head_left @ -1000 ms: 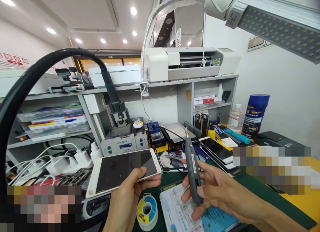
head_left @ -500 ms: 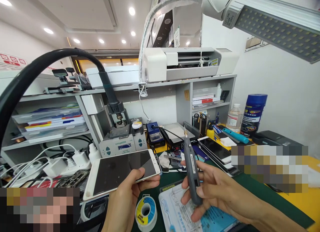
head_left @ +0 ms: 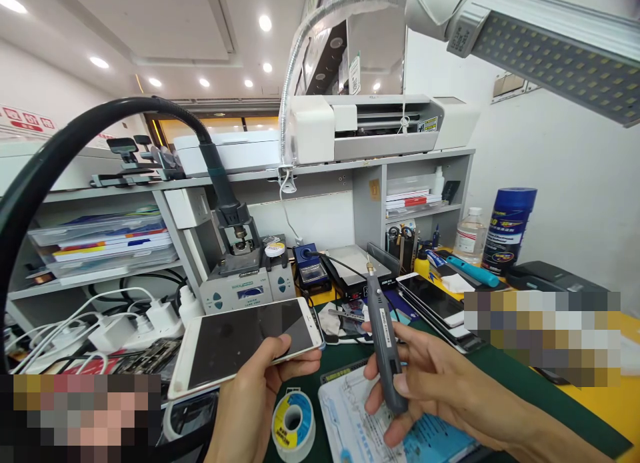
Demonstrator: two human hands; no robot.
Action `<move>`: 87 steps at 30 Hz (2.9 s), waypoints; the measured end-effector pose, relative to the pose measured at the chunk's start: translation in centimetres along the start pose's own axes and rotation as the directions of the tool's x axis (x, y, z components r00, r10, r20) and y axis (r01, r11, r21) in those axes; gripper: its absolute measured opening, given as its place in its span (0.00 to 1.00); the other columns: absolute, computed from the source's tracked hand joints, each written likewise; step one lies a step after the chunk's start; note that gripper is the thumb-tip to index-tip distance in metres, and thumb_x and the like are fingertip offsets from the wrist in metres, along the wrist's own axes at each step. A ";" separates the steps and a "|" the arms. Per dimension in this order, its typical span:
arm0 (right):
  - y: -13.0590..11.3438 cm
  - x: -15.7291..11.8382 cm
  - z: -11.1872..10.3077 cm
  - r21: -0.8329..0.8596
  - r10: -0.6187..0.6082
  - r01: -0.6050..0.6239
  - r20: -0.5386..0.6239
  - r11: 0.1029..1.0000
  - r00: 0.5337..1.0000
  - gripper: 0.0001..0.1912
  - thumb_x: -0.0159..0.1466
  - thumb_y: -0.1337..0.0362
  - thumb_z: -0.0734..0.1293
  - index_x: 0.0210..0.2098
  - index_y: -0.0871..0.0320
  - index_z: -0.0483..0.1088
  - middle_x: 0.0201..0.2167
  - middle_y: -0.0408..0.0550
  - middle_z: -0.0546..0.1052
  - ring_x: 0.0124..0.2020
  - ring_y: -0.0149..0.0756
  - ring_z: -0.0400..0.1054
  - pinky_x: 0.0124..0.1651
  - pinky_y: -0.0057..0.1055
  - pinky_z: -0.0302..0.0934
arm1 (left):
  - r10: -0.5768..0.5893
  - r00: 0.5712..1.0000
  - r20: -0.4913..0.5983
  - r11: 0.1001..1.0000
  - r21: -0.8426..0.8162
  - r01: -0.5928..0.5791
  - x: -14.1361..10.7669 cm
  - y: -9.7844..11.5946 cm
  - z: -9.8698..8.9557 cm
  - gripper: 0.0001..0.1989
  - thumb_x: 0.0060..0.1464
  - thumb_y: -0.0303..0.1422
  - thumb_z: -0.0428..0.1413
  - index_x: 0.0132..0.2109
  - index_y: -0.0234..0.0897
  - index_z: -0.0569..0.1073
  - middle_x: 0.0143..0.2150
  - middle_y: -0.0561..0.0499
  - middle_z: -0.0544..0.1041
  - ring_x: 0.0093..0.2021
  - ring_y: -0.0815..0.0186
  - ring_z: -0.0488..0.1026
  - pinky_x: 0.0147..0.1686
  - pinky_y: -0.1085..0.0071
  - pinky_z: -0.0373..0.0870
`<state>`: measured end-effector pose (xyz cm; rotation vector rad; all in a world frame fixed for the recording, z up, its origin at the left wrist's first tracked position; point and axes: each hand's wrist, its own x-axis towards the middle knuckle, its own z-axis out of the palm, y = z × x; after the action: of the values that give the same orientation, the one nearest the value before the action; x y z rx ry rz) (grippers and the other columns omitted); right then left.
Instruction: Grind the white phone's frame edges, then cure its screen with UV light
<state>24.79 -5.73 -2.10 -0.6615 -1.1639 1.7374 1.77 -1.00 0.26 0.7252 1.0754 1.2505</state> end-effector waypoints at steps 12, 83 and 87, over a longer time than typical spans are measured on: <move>0.0 0.1 -0.1 -0.007 0.007 -0.007 -0.018 1.000 1.000 0.18 0.65 0.73 0.68 0.52 0.54 0.67 0.44 0.49 0.74 0.46 0.48 0.74 0.41 0.48 0.74 | 0.016 1.000 0.022 1.000 -0.019 -0.016 -0.1 0.0 -0.1 0.08 0.53 0.26 0.58 0.28 0.28 0.78 0.28 0.38 0.82 0.28 0.54 0.81 0.39 0.63 0.79; 0.5 0.3 -0.3 -0.202 -0.044 0.021 -0.109 0.979 0.993 0.23 0.66 0.69 0.68 0.59 0.54 0.63 0.43 0.49 0.73 0.42 0.45 0.76 0.41 0.50 0.77 | -0.023 1.000 -0.022 1.000 -0.014 0.022 0.2 0.0 0.1 0.09 0.54 0.26 0.57 0.28 0.25 0.79 0.31 0.32 0.82 0.28 0.54 0.81 0.35 0.67 0.79; 0.5 0.3 -0.4 -0.203 -0.040 0.016 -0.116 0.979 0.992 0.24 0.66 0.69 0.67 0.60 0.54 0.62 0.43 0.49 0.73 0.42 0.45 0.75 0.40 0.49 0.77 | -0.010 1.000 -0.008 1.000 -0.010 0.010 0.3 -0.2 -0.1 0.09 0.52 0.26 0.58 0.26 0.27 0.79 0.30 0.35 0.82 0.29 0.54 0.82 0.36 0.65 0.79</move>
<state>24.73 -5.38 -2.72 -0.8559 -1.2689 1.5464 1.73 -0.72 0.00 0.7068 1.0779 1.2505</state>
